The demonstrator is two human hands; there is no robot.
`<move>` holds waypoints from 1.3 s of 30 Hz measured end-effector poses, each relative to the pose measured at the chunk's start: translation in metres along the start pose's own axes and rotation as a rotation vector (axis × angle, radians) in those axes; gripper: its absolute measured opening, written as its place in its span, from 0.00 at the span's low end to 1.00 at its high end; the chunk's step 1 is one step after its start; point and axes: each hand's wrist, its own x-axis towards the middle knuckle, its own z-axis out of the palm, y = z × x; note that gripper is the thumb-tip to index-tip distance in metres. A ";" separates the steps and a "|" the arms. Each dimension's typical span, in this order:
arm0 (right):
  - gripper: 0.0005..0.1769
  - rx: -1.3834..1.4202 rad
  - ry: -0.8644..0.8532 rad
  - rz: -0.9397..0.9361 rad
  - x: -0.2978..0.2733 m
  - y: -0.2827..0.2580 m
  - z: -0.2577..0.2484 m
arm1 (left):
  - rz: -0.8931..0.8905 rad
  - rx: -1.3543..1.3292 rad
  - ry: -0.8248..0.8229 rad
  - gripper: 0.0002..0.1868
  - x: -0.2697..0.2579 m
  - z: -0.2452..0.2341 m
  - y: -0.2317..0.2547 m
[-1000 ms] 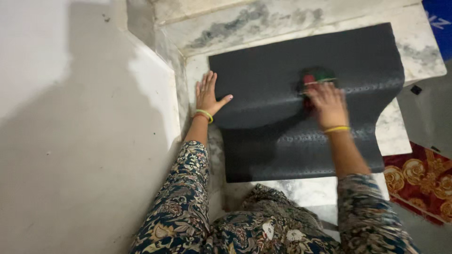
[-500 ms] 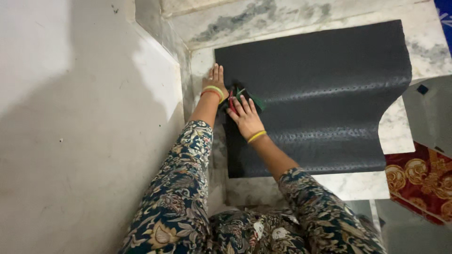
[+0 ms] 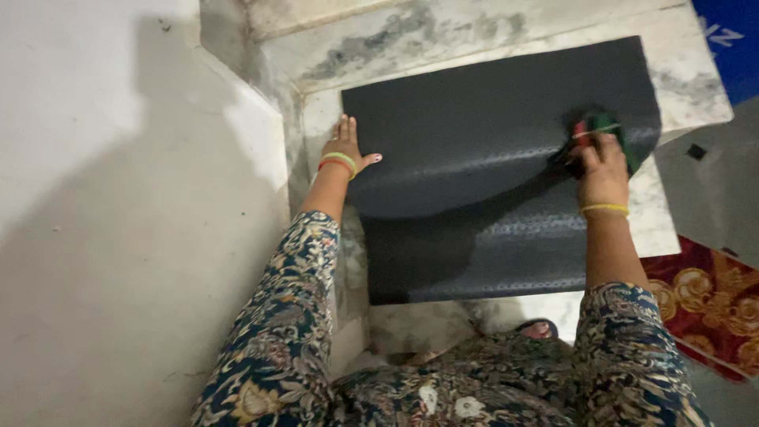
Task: The person cleans mats on stairs by wiping a black mat section by section with a cloth, then scrubbing a brown textured mat with a cleaning pad.
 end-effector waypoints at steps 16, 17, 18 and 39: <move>0.27 0.037 -0.021 -0.611 -0.005 -0.324 0.099 | -0.074 -0.014 -0.033 0.70 0.009 0.014 0.001; 0.28 0.015 -0.008 -0.675 -0.003 -0.309 0.101 | -0.076 -0.011 -0.037 0.70 0.008 0.015 -0.001; 0.25 0.057 -0.045 -0.673 -0.002 -0.285 0.102 | -0.070 -0.049 -0.032 0.70 0.008 0.015 -0.001; 0.24 0.349 0.276 0.603 -0.002 -0.153 0.082 | -0.032 0.007 -0.077 0.69 0.018 0.010 -0.004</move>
